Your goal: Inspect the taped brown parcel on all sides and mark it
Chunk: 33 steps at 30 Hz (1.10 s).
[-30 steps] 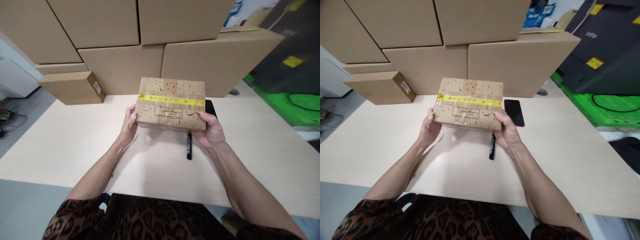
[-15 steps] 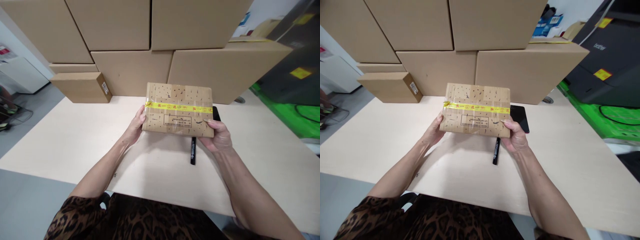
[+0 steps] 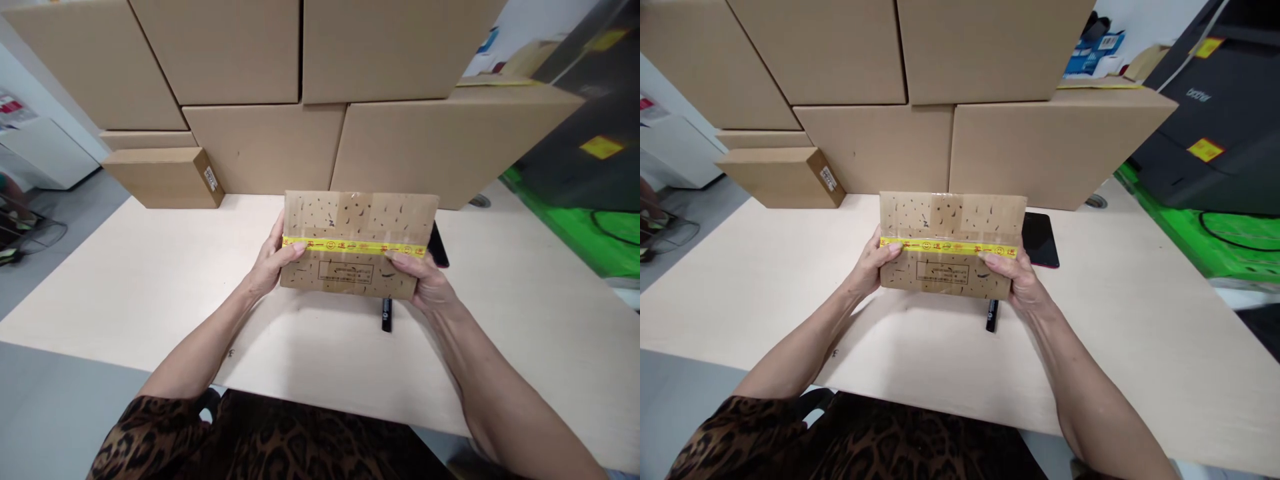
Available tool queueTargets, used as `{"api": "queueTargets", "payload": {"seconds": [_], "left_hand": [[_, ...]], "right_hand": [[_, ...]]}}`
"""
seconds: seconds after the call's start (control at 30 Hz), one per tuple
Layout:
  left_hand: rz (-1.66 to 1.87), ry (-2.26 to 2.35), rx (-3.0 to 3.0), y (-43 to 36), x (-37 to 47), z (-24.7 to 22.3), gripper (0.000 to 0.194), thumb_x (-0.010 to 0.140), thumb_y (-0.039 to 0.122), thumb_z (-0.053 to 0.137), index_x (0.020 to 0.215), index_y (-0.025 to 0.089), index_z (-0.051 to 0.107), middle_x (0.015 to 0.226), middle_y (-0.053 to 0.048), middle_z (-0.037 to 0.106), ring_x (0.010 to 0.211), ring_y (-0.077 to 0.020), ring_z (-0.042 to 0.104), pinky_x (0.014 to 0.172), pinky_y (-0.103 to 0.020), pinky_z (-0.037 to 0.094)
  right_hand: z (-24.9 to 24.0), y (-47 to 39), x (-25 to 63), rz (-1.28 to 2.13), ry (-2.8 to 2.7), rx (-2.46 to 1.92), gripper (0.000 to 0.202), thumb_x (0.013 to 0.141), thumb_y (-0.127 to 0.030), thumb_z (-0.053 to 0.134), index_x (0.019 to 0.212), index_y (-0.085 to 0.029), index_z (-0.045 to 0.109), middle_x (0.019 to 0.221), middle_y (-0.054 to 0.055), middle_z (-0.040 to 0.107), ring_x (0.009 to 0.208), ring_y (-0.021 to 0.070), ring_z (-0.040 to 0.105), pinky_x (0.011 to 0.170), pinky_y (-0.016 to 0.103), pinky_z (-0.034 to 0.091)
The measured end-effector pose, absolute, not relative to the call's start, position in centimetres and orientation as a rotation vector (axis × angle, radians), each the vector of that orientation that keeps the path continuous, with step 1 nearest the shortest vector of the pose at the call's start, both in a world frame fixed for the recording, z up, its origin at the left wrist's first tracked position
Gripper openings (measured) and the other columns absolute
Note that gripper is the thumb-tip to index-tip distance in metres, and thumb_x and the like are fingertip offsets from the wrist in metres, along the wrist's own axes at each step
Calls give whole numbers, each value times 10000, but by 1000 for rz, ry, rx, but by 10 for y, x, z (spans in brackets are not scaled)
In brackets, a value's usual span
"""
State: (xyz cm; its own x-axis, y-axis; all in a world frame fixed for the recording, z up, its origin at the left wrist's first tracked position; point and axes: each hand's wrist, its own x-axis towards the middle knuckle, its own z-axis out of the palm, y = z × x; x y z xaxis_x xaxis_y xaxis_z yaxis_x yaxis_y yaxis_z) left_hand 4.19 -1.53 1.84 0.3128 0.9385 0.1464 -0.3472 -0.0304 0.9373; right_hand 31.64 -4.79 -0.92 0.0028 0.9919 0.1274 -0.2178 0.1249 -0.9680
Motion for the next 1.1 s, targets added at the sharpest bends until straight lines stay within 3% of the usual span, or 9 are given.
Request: {"api": "queueTargets", "payload": {"seconds": [0.13, 0.23, 0.4, 0.47, 0.57, 0.67, 0.77, 0.97, 1.1], "left_hand": [[1235, 692, 1310, -13, 38, 18, 937, 823, 535, 891, 1644, 388, 464, 1755, -60, 456, 1666, -389, 360, 1353, -542, 354], [1427, 807, 1435, -11, 32, 19, 937, 823, 574, 894, 1637, 384, 470, 1819, -61, 335, 1715, -392, 226, 1385, -557, 254], [1654, 1043, 1731, -13, 20, 32, 608, 783, 536, 933, 1333, 349, 753, 1737, -61, 478, 1716, -394, 219, 1386, -624, 159], [1586, 1047, 1861, -16, 18, 40, 592, 719, 524, 974, 1257, 351, 796, 1594, -59, 641, 1665, -421, 344, 1388, -663, 67], [1352, 1006, 2048, -20, 16, 54, 630, 641, 508, 1020, 1216, 340, 825, 1424, -55, 771, 1535, -451, 539, 1386, -662, -76], [1229, 969, 2130, -28, 19, 66, 694, 634, 516, 1025, 1269, 334, 812, 1501, -77, 733, 1526, -461, 553, 1401, -661, 6], [1105, 853, 2254, -38, 29, 78, 685, 753, 547, 953, 1374, 329, 764, 1621, -80, 640, 1608, -444, 457, 1402, -640, 163], [844, 616, 2393, -60, 60, 98, 542, 949, 482, 801, 1457, 317, 710, 1663, -60, 599, 1646, -429, 398, 1407, -642, 190], [763, 494, 2462, -66, 72, 105, 506, 1007, 411, 743, 1498, 302, 680, 1695, -62, 557, 1632, -408, 428, 1398, -610, 251]], "right_hand": [[-10, -49, 316, 1079, -1200, -915, 928, 758, -504, 890, 1594, -421, 495, 1406, 69, 779, 1227, 425, 780, 1046, 712, 641], [-10, -55, 315, 910, -1329, -913, 1046, 761, -506, 913, 1656, -474, 371, 1601, 60, 640, 1396, 425, 680, 1094, 673, 622], [-8, -66, 311, 566, -1600, -948, 1228, 770, -560, 910, 1739, -455, 162, 1808, 57, 316, 1663, 446, 338, 1297, 749, 374], [-8, -67, 309, 457, -1666, -959, 1267, 757, -565, 913, 1751, -439, 138, 1810, 68, 280, 1676, 454, 287, 1332, 766, 284], [-9, -66, 307, 385, -1720, -946, 1261, 778, -558, 888, 1759, -427, 106, 1803, 75, 270, 1661, 451, 295, 1337, 753, 283], [-7, -66, 304, 307, -1758, -938, 1265, 781, -540, 888, 1759, -437, 92, 1790, 71, 275, 1642, 452, 316, 1325, 739, 323], [-6, -69, 298, 279, -1786, -924, 1278, 792, -513, 886, 1762, -444, 56, 1792, 71, 254, 1644, 452, 308, 1326, 731, 336], [-20, -71, 288, 252, -1816, -844, 1376, 758, -630, 914, 1762, -445, -9, 1816, 78, 207, 1656, 479, 293, 1333, 733, 336], [-35, -66, 286, 231, -1839, -807, 1390, 730, -665, 919, 1733, -520, -32, 1830, 32, 189, 1666, 486, 278, 1356, 721, 305]]}}
